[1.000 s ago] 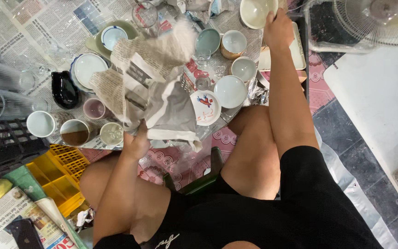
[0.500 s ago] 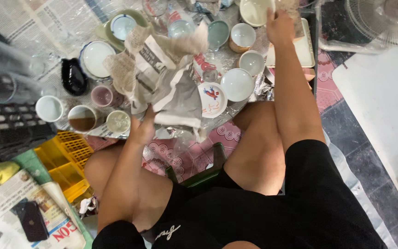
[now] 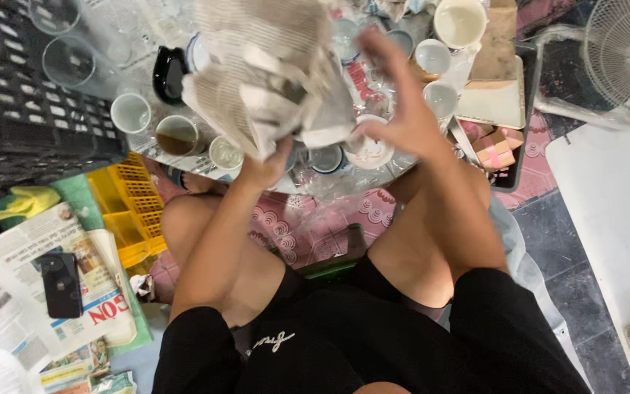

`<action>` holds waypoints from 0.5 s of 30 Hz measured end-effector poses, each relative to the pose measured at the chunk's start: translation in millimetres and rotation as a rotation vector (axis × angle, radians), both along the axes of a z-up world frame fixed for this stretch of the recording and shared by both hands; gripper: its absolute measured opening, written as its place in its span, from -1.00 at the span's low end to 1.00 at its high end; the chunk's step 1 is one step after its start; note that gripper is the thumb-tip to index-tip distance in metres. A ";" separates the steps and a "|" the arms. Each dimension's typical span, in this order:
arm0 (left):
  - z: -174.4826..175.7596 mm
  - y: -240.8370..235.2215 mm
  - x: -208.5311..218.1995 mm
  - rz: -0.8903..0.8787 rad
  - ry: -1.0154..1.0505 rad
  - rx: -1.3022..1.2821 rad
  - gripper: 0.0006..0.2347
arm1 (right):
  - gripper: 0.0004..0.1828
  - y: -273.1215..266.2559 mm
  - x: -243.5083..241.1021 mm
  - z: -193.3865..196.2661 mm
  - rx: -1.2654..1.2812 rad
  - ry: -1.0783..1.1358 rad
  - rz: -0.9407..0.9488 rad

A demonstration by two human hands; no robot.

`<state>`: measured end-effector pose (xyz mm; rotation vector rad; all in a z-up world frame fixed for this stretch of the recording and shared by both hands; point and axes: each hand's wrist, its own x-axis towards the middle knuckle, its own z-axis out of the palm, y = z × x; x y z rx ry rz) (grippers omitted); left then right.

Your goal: The person sits on the floor and wraps individual ceramic dishes, including bowls and cups, with newspaper. They fold the paper around each item and place the wrapped pieces into a black plastic crate.

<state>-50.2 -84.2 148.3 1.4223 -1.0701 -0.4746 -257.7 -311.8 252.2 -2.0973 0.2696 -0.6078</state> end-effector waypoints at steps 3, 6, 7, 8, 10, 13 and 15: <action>-5.8 10.0 2.0 -0.121 -0.120 -0.023 -0.73 | 0.39 46.3 17.3 13.9 0.106 -0.046 0.144; -13.1 14.8 3.2 -0.150 -0.172 -0.132 -0.73 | 0.40 62.5 13.2 -11.7 -0.085 -0.097 0.134; -12.2 15.9 4.4 -0.147 -0.188 -0.171 -0.75 | 0.39 62.3 11.6 -23.4 -0.171 -0.102 0.102; -8.4 20.0 5.7 -0.124 -0.101 -0.123 -0.76 | 0.15 61.7 12.3 -36.7 -0.012 -0.108 0.032; 4.3 27.5 8.6 -0.078 0.078 -0.028 -0.77 | -0.31 57.5 11.5 -63.0 0.306 -0.111 -0.113; 25.3 50.3 23.1 0.012 -0.258 0.046 -0.80 | -0.43 39.9 4.8 -89.8 0.997 -0.284 -0.065; 31.9 57.5 47.0 -0.016 0.310 -0.061 -0.62 | -0.56 27.4 5.7 -96.9 0.476 -0.103 -0.382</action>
